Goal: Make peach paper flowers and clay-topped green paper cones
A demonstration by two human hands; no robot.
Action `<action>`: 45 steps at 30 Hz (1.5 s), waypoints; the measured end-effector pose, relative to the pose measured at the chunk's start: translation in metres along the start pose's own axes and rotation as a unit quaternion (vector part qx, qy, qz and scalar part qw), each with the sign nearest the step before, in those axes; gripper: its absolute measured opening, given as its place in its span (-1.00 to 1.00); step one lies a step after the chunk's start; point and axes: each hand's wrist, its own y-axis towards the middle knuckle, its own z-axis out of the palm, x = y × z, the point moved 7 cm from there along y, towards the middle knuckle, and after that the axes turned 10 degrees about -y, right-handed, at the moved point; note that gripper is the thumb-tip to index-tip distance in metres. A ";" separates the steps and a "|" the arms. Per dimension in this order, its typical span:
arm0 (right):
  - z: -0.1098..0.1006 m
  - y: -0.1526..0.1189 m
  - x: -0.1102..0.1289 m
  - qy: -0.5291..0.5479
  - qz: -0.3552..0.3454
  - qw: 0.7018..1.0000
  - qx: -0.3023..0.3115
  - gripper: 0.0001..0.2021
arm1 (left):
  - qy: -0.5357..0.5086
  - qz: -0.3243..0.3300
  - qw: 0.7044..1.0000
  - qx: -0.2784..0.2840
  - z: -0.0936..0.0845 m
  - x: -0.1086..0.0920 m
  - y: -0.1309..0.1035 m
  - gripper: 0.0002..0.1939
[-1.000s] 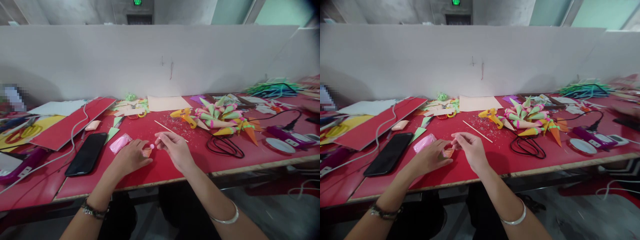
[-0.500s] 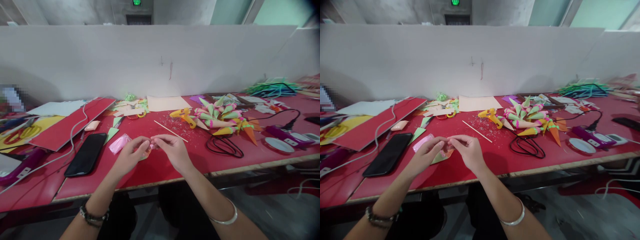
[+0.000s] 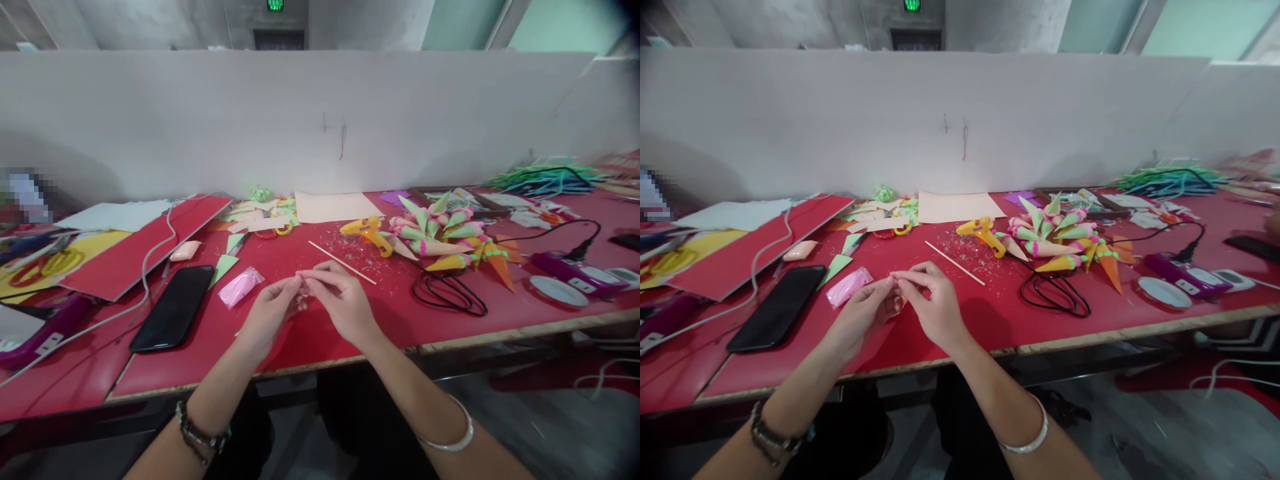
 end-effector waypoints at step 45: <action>-0.007 -0.001 -0.014 0.157 0.101 0.982 -0.032 -0.88 | 0.131 0.174 0.974 -0.057 -0.035 -0.059 -0.001 -0.71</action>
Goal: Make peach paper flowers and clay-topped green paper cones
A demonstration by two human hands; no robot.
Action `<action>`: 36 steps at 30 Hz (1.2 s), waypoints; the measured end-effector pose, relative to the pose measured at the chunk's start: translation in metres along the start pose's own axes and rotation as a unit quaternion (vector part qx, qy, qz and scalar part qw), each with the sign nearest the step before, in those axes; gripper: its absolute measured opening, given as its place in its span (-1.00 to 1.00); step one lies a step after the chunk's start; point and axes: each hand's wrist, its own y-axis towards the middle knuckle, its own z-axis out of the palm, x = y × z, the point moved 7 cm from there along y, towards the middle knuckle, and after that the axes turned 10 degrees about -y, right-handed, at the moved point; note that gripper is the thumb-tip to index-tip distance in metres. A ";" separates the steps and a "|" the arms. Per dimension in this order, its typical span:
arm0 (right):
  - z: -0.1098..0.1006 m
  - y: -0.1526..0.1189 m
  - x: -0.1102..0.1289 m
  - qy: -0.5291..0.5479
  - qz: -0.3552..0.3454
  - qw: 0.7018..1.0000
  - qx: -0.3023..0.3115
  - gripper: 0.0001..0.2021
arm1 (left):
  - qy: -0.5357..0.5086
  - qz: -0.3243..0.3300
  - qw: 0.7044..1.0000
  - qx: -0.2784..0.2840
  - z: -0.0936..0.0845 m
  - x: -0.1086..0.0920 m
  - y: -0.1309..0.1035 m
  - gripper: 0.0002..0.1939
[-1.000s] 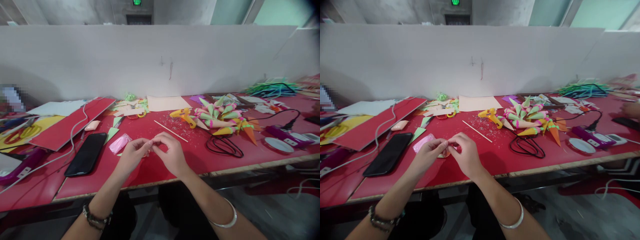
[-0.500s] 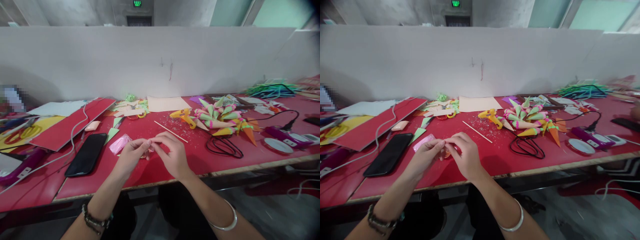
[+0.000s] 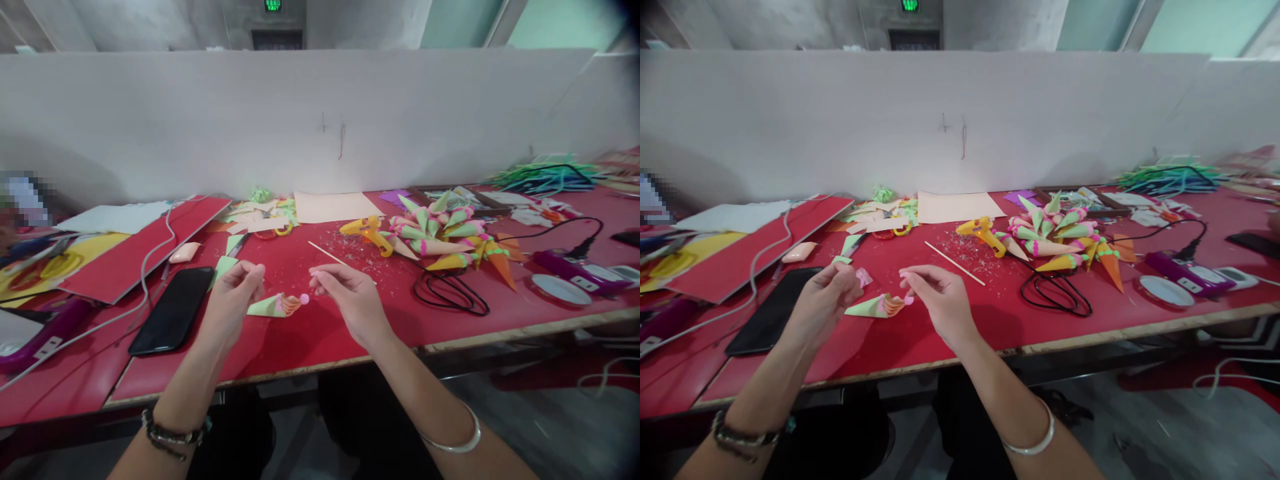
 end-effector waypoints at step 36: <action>-0.003 0.003 -0.015 0.147 0.094 0.984 -0.019 -0.91 | 0.057 -0.001 0.998 0.000 -0.008 0.006 0.009 -0.85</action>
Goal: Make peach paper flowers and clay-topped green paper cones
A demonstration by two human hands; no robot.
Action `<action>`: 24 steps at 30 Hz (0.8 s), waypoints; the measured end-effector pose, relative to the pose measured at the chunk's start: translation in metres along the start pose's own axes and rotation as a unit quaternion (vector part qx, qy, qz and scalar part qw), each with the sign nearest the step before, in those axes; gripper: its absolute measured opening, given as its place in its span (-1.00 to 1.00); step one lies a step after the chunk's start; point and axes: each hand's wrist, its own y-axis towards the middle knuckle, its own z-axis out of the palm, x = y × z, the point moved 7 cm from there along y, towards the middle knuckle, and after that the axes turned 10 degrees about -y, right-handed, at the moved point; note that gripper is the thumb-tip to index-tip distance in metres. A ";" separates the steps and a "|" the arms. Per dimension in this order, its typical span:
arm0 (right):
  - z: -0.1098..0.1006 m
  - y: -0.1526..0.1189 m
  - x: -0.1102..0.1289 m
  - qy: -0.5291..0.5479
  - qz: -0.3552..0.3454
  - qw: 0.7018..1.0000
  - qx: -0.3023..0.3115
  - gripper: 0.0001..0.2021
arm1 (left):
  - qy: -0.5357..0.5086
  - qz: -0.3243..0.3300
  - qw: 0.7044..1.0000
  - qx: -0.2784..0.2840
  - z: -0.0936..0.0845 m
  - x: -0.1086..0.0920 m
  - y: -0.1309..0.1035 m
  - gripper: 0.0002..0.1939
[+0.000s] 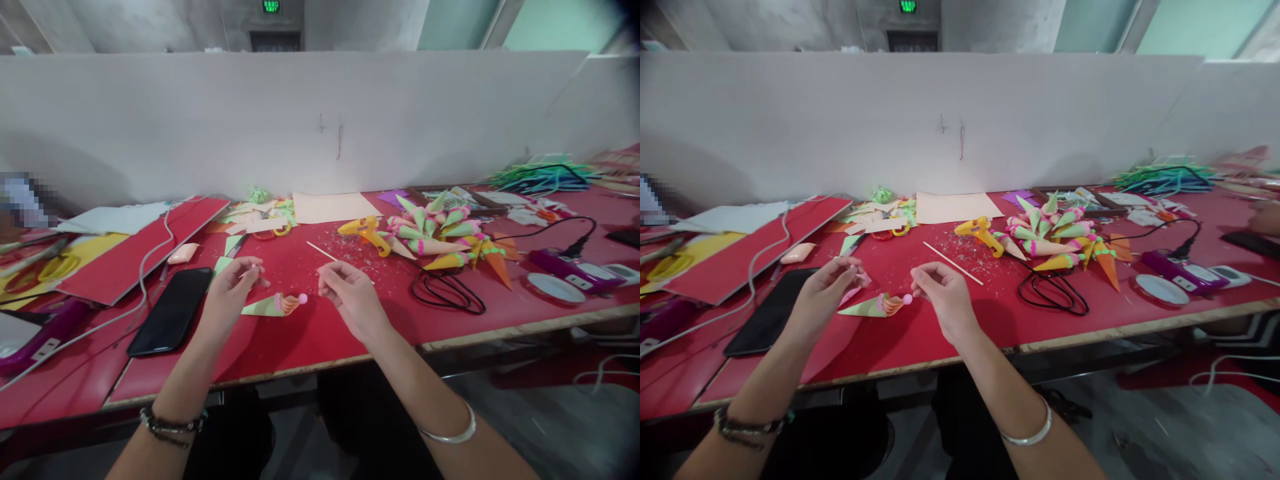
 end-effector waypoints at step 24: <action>0.000 0.000 0.008 -0.132 -0.072 0.989 0.004 -0.91 | 0.499 0.065 0.824 0.261 0.014 0.028 -0.009 -0.58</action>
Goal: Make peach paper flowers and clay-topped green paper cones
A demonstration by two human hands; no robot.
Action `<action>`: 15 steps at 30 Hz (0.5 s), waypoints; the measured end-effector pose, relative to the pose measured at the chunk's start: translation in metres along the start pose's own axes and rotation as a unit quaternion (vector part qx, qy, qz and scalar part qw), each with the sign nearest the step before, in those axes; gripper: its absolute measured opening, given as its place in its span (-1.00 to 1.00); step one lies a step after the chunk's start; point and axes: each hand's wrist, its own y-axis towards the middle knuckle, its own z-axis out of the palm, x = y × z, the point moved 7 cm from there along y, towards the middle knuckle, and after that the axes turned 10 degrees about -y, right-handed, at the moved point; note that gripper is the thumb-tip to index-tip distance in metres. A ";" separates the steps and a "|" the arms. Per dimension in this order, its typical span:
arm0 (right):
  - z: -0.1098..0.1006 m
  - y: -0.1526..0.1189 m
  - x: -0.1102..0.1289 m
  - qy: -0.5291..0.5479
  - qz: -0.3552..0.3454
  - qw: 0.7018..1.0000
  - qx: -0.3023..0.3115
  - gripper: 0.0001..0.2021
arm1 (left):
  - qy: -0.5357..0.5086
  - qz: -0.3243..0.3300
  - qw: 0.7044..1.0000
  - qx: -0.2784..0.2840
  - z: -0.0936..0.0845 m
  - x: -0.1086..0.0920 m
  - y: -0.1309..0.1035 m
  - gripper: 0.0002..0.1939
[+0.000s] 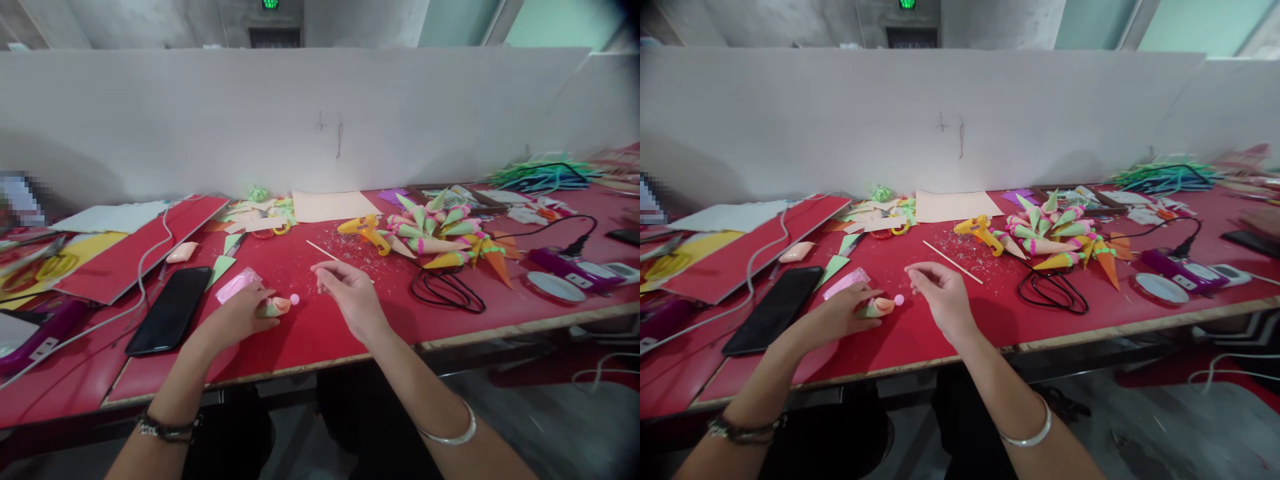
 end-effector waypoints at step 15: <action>0.020 -0.007 0.006 -0.071 -0.057 0.993 0.073 -0.88 | -0.041 0.015 0.984 -0.173 -0.010 -0.043 0.004 -0.80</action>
